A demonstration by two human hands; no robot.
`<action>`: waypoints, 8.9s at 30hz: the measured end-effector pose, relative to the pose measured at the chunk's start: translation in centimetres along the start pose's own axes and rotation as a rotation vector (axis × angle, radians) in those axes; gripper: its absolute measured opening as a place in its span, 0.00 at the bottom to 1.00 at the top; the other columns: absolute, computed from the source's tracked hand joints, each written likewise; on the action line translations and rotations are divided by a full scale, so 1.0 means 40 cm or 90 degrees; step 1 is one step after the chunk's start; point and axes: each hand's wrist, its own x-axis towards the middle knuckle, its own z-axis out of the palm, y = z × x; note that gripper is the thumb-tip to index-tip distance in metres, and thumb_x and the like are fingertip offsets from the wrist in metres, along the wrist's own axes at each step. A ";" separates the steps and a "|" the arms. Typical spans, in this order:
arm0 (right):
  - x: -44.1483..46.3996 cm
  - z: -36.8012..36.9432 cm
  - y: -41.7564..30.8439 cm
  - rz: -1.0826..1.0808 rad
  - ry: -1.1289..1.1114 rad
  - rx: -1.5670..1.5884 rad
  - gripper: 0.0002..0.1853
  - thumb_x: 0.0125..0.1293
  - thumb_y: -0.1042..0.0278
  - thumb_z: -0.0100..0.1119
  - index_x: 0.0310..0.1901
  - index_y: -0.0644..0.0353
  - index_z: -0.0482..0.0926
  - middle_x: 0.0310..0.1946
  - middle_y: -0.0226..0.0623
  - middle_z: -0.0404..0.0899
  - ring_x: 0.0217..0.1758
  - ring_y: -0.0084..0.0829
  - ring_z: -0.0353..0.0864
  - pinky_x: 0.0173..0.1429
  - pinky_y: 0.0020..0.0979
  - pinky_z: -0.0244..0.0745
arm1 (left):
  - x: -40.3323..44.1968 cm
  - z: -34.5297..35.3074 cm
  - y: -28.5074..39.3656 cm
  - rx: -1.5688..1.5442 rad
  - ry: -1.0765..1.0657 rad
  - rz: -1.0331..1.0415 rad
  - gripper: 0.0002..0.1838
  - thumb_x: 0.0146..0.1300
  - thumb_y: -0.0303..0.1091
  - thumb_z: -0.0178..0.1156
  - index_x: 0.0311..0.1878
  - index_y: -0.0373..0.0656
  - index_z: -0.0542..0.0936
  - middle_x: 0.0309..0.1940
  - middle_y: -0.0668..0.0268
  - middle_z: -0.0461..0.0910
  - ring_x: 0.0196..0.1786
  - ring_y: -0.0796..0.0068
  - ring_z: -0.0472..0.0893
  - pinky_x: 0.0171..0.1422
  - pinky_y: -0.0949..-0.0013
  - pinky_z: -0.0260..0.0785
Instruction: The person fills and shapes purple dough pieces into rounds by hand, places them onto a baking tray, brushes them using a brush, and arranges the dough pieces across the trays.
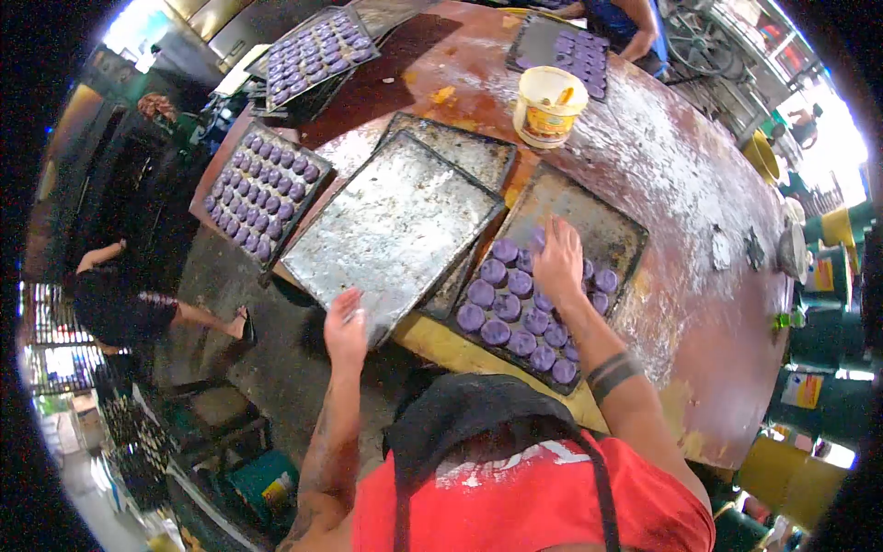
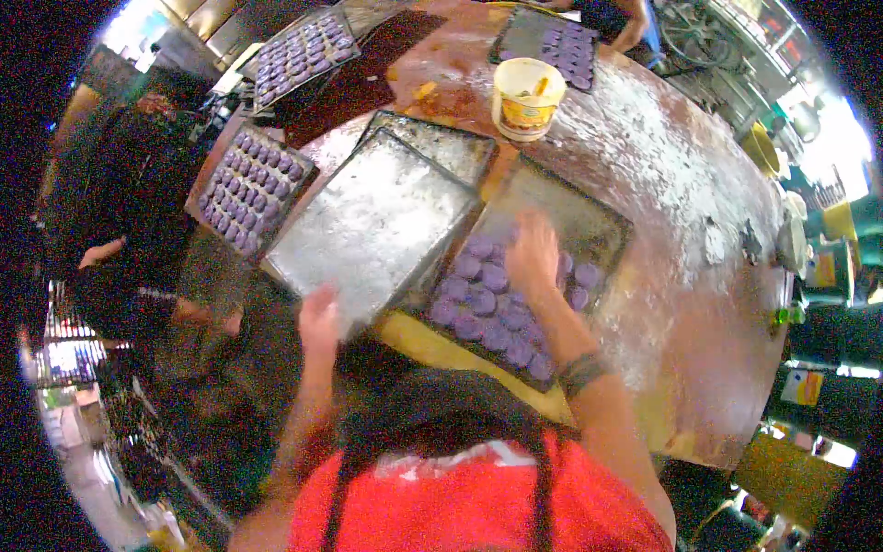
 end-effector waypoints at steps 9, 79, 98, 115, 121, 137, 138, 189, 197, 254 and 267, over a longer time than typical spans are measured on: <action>0.072 -0.068 0.091 0.131 -0.007 0.190 0.22 0.73 0.52 0.46 0.54 0.62 0.78 0.50 0.48 0.81 0.53 0.49 0.80 0.60 0.41 0.72 | -0.066 -0.021 0.022 -0.128 0.156 -0.518 0.18 0.59 0.27 0.62 0.54 0.43 0.74 0.37 0.67 0.77 0.35 0.74 0.76 0.30 0.69 0.68; -0.035 -0.090 0.167 0.420 0.078 0.537 0.16 0.64 0.71 0.61 0.53 0.61 0.78 0.43 0.41 0.83 0.47 0.33 0.82 0.53 0.31 0.76 | 0.295 0.574 0.198 0.139 -0.346 -0.022 0.10 0.64 0.23 0.58 0.48 0.39 0.78 0.42 0.63 0.81 0.47 0.73 0.79 0.56 0.70 0.70; 0.739 -0.263 0.055 -0.058 -0.019 -0.071 0.08 0.52 0.65 0.59 0.32 0.55 0.86 0.31 0.49 0.84 0.39 0.50 0.85 0.43 0.47 0.79 | 0.514 0.903 0.296 0.203 -0.144 0.388 0.21 0.51 0.28 0.70 0.50 0.42 0.77 0.60 0.50 0.72 0.59 0.47 0.75 0.59 0.53 0.72; 0.751 -0.125 0.078 -0.110 -0.340 -0.092 0.19 0.50 0.57 0.63 0.40 0.61 0.85 0.36 0.54 0.83 0.41 0.49 0.84 0.47 0.41 0.77 | 0.474 0.916 0.256 0.199 -0.095 0.412 0.16 0.55 0.30 0.70 0.46 0.41 0.77 0.59 0.47 0.71 0.59 0.45 0.75 0.55 0.53 0.75; 0.727 -0.290 0.015 -0.029 -0.196 -0.010 0.20 0.56 0.50 0.65 0.37 0.61 0.84 0.33 0.51 0.84 0.34 0.46 0.83 0.43 0.39 0.78 | 0.477 0.929 0.289 0.181 -0.112 0.381 0.18 0.54 0.28 0.69 0.47 0.42 0.76 0.58 0.47 0.72 0.58 0.44 0.75 0.55 0.53 0.75; -0.107 -0.290 0.074 0.425 0.090 0.325 0.09 0.64 0.65 0.67 0.42 0.59 0.82 0.35 0.26 0.81 0.36 0.20 0.77 0.41 0.29 0.74 | 0.502 0.648 0.264 0.271 -0.313 0.398 0.22 0.58 0.28 0.65 0.57 0.36 0.74 0.54 0.54 0.77 0.54 0.59 0.79 0.62 0.61 0.70; -0.187 -0.242 0.072 0.514 0.085 0.497 0.08 0.64 0.66 0.65 0.41 0.60 0.82 0.35 0.27 0.82 0.35 0.19 0.77 0.39 0.26 0.73 | 0.461 0.580 0.261 0.193 -0.375 0.237 0.20 0.60 0.28 0.64 0.55 0.36 0.75 0.51 0.57 0.79 0.52 0.63 0.80 0.60 0.64 0.70; -0.023 -0.146 -0.030 0.393 0.020 0.284 0.12 0.62 0.61 0.65 0.39 0.63 0.82 0.28 0.32 0.83 0.32 0.20 0.78 0.38 0.28 0.76 | 0.178 -0.114 0.132 0.199 -0.438 -0.107 0.13 0.66 0.26 0.61 0.53 0.36 0.78 0.45 0.63 0.82 0.48 0.74 0.80 0.57 0.69 0.71; -0.003 -0.121 -0.163 0.469 0.002 0.244 0.26 0.65 0.43 0.58 0.34 0.65 0.82 0.25 0.46 0.84 0.28 0.41 0.83 0.36 0.39 0.77 | 0.130 -0.126 0.113 0.205 -0.405 -0.145 0.14 0.66 0.26 0.60 0.53 0.35 0.78 0.46 0.63 0.83 0.47 0.75 0.80 0.56 0.70 0.72; -0.223 -0.316 -0.081 0.341 0.102 0.430 0.09 0.64 0.64 0.60 0.43 0.55 0.80 0.31 0.39 0.82 0.34 0.31 0.81 0.39 0.35 0.77 | 0.029 0.171 0.147 0.241 -0.485 -0.079 0.13 0.65 0.28 0.62 0.51 0.36 0.78 0.44 0.63 0.83 0.47 0.74 0.81 0.55 0.69 0.72; 0.083 -0.021 -0.040 0.458 -0.029 1.152 0.18 0.70 0.68 0.57 0.59 0.56 0.69 0.43 0.40 0.80 0.38 0.33 0.83 0.39 0.35 0.81 | 0.004 0.371 0.196 0.378 -0.530 0.007 0.16 0.64 0.36 0.63 0.52 0.38 0.80 0.45 0.57 0.85 0.47 0.64 0.84 0.53 0.64 0.74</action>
